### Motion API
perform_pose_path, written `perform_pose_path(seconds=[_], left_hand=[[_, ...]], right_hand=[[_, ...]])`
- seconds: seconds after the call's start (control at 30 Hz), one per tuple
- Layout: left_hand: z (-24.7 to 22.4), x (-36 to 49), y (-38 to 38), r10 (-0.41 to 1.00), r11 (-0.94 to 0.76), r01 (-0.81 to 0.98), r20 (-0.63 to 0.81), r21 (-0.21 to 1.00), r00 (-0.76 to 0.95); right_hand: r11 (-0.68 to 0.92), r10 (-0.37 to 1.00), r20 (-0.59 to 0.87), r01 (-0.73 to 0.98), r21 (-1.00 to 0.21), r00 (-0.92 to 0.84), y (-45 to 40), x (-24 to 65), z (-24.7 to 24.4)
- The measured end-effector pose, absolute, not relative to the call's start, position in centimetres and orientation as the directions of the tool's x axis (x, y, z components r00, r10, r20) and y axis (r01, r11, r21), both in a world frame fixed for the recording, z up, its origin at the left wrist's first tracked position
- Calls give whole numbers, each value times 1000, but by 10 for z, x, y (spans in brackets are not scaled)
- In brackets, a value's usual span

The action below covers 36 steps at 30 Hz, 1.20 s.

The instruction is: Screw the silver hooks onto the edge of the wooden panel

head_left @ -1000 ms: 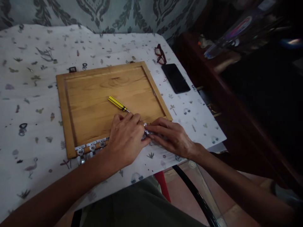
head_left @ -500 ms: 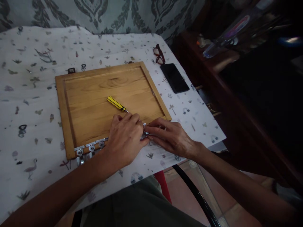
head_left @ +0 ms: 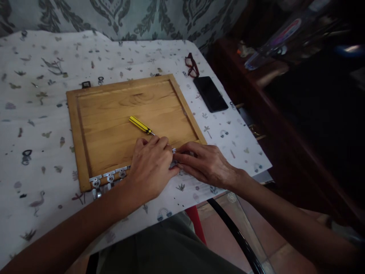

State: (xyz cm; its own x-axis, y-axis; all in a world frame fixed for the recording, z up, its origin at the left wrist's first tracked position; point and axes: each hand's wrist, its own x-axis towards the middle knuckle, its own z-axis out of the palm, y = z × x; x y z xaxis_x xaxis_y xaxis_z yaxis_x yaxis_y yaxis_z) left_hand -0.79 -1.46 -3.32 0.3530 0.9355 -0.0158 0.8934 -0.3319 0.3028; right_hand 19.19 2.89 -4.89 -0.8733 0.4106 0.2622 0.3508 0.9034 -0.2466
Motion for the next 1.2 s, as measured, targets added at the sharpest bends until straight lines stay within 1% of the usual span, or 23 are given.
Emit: perform_pose_path(seconds=[0.23,0.5,0.7,0.87,1.03,1.2], left_hand=[[-31,-6,-14,938,-309,899,-55,310,341],[-32,-7,-14,935,-316,895,-55,315,350],[-33,-7,-15,938,-312,892,-44,326,345],[-34,-7,-15,939,-307,893,-47,329,340],[-36,-6,-15,939,-310,892,-43,330,342],[-37,-7,-16,936,-328,887,-17,325,353]], right_hand=[[892,430,249,366,-266,-868,31,189,-49],[880,452,362,341,-329,-815,27,194,-58],[897,427,427,314,-311,-797,25,194,-64],[877,460,428,324,-355,-778,26,194,-69],[843,502,394,335,-420,-770,26,193,-69],[828,511,384,320,-460,-769,26,192,-69]])
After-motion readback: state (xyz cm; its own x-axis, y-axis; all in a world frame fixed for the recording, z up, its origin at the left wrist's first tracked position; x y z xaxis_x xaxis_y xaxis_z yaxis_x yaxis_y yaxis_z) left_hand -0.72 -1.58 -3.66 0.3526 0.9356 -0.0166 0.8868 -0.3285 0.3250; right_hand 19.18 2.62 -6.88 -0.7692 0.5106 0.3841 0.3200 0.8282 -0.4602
